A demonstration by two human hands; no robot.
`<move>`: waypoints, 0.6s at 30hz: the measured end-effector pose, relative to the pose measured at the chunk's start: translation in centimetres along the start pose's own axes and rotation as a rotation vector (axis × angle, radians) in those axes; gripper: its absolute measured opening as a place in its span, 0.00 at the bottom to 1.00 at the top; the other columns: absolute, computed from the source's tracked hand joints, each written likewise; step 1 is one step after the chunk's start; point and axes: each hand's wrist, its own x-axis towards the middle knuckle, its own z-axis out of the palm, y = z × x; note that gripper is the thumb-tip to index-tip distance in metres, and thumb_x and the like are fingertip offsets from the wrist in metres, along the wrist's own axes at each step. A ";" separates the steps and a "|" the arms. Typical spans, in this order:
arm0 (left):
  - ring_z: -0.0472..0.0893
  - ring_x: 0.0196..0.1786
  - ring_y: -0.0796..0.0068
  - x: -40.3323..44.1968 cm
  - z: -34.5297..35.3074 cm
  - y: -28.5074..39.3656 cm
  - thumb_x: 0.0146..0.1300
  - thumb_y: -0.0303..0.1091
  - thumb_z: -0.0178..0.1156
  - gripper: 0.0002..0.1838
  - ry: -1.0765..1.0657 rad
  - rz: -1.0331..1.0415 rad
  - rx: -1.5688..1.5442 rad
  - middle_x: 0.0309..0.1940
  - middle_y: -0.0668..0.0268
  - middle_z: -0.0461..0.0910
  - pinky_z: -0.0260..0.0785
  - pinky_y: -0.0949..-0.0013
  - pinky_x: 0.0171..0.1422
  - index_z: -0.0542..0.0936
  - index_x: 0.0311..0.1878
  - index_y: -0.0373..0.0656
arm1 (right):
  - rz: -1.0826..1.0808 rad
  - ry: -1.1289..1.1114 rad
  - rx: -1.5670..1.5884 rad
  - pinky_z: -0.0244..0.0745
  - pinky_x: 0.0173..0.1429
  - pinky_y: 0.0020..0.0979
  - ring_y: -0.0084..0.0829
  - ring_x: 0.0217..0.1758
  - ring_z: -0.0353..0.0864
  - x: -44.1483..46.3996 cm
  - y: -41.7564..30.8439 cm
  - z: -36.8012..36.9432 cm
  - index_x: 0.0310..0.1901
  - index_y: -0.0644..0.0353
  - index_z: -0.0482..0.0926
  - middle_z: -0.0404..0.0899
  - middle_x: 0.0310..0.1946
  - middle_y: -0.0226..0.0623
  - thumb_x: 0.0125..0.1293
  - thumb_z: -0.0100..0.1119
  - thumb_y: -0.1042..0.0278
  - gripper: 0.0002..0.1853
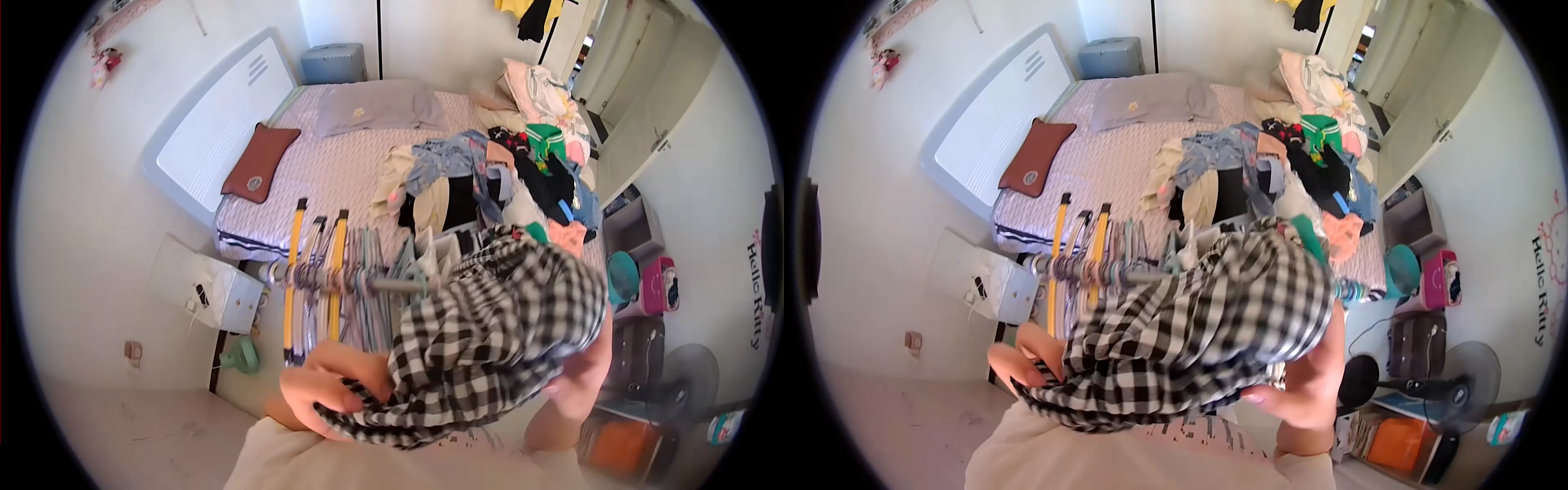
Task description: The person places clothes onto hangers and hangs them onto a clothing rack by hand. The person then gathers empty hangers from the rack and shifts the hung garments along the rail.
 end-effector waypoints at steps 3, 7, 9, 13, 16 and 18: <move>0.71 0.25 0.67 -5.8 5.4 3.2 0.62 0.35 0.58 0.11 0.614 -0.283 -0.431 0.27 0.56 0.73 0.66 0.71 0.38 0.70 0.42 0.41 | -0.249 -0.092 -0.505 0.64 0.59 0.37 0.35 0.52 0.73 -6.8 -1.0 0.8 0.53 0.61 0.63 0.70 0.49 0.46 0.38 0.77 0.67 0.40; 0.71 0.42 0.73 -5.9 3.2 8.0 0.67 0.42 0.54 0.16 -0.048 -0.995 -0.890 0.37 0.62 0.71 0.62 0.73 0.49 0.68 0.43 0.36 | -0.235 -0.478 -0.288 0.57 0.63 0.50 0.53 0.64 0.61 -9.2 0.2 5.1 0.63 0.51 0.63 0.60 0.61 0.54 0.40 0.76 0.54 0.46; 0.70 0.48 0.74 -8.1 3.0 7.2 0.68 0.45 0.52 0.20 -0.442 -1.019 -0.986 0.41 0.65 0.72 0.59 0.72 0.56 0.69 0.48 0.35 | 0.117 -0.983 -0.297 0.54 0.69 0.43 0.42 0.63 0.66 -11.0 0.8 5.5 0.65 0.59 0.64 0.70 0.57 0.44 0.43 0.71 0.55 0.45; 0.73 0.52 0.72 -14.5 2.4 6.8 0.68 0.47 0.53 0.20 0.214 -0.955 -0.586 0.47 0.61 0.75 0.65 0.68 0.58 0.73 0.47 0.37 | 0.730 -0.745 0.018 0.64 0.64 0.35 0.34 0.61 0.70 -17.4 5.7 5.0 0.62 0.63 0.65 0.72 0.58 0.39 0.54 0.65 0.59 0.35; 0.77 0.52 0.69 -18.1 2.1 6.0 0.65 0.42 0.58 0.20 0.997 -1.170 -0.668 0.50 0.59 0.76 0.71 0.62 0.57 0.73 0.51 0.35 | 1.419 -0.097 0.390 0.67 0.62 0.33 0.29 0.60 0.71 -21.4 10.5 2.3 0.63 0.62 0.62 0.72 0.57 0.39 0.57 0.65 0.61 0.34; 0.78 0.52 0.68 -22.0 1.7 4.9 0.62 0.32 0.60 0.21 1.019 -1.143 -0.346 0.51 0.59 0.77 0.73 0.62 0.56 0.71 0.57 0.36 | 1.578 0.311 0.573 0.67 0.61 0.31 0.28 0.57 0.71 -22.9 11.9 0.9 0.63 0.62 0.62 0.72 0.54 0.39 0.58 0.66 0.62 0.34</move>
